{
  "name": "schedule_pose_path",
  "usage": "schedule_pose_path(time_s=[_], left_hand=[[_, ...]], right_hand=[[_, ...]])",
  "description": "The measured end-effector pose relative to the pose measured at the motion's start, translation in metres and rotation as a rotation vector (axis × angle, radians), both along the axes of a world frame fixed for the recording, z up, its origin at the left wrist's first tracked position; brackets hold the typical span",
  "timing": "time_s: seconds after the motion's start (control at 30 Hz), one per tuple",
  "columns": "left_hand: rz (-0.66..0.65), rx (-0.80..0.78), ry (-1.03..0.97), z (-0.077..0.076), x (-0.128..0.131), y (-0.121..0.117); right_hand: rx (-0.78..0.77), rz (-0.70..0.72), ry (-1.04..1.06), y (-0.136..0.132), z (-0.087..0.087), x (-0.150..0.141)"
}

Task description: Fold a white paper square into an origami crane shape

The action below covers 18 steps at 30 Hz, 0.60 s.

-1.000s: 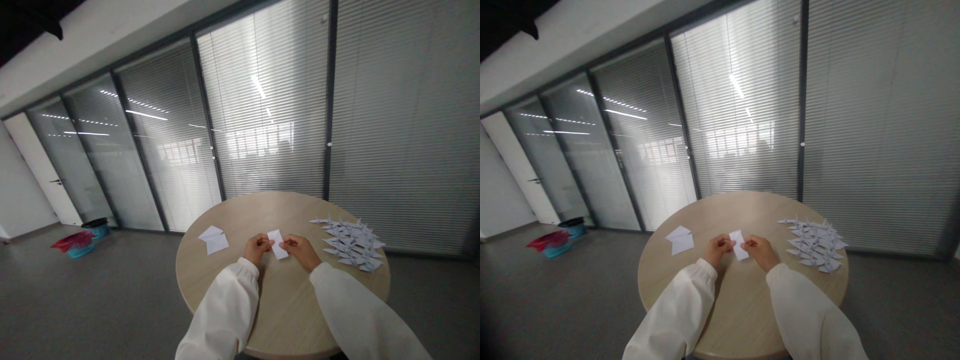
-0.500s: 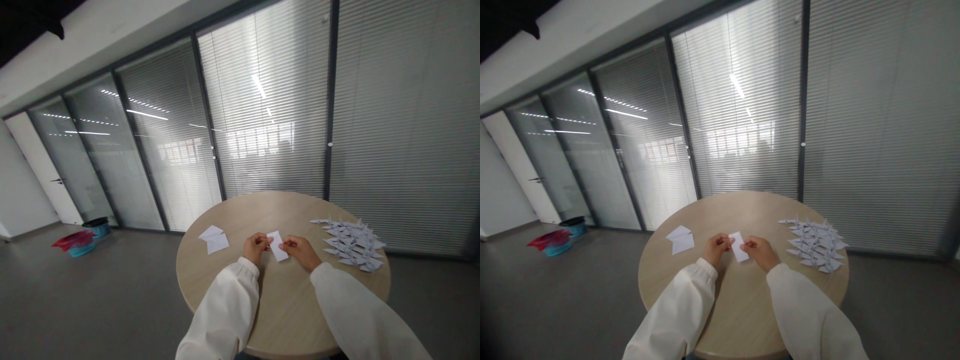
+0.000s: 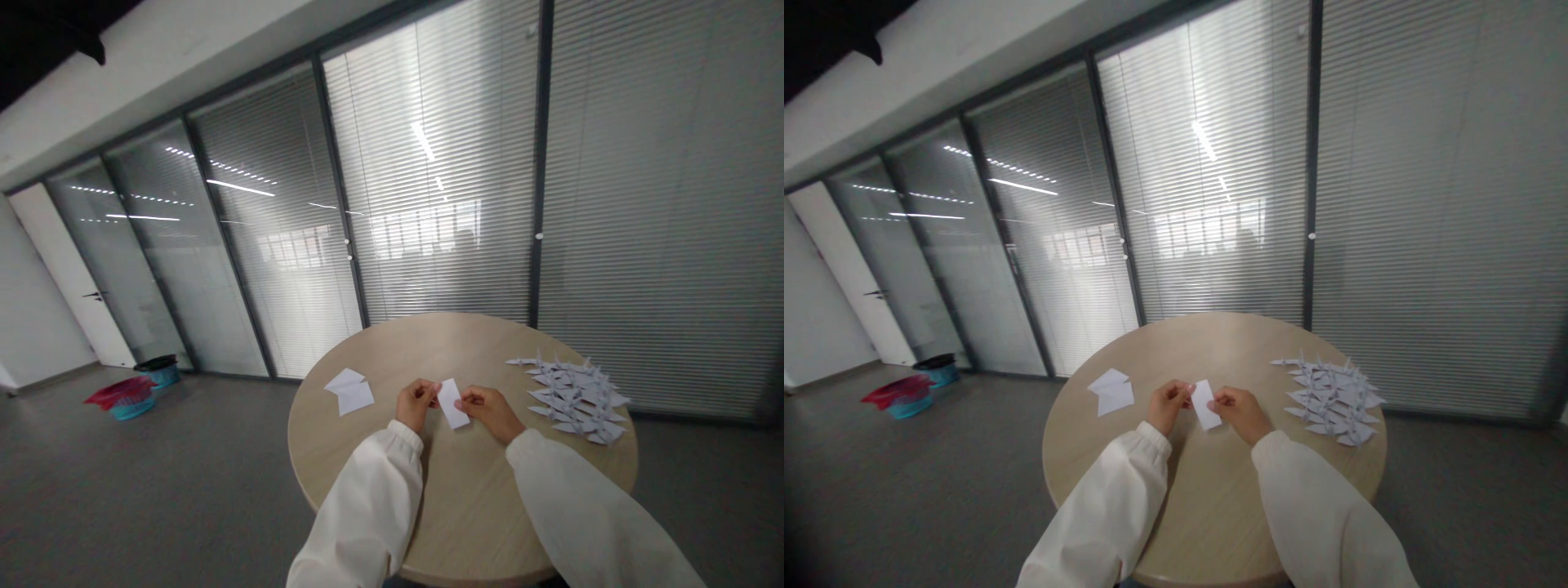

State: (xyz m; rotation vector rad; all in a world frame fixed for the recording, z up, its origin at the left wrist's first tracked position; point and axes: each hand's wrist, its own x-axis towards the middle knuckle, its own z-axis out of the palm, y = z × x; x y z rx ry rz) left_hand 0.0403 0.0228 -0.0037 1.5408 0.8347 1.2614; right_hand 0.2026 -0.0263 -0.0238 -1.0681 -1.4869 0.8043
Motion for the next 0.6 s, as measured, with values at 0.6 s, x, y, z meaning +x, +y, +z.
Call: schedule_pose_path(time_s=[0.6], left_hand=[[-0.077,0.009,0.120,0.0032,0.0003,-0.0056]], right_hand=[[0.003,-0.009,0.055,-0.0003,0.0025,0.0006]])
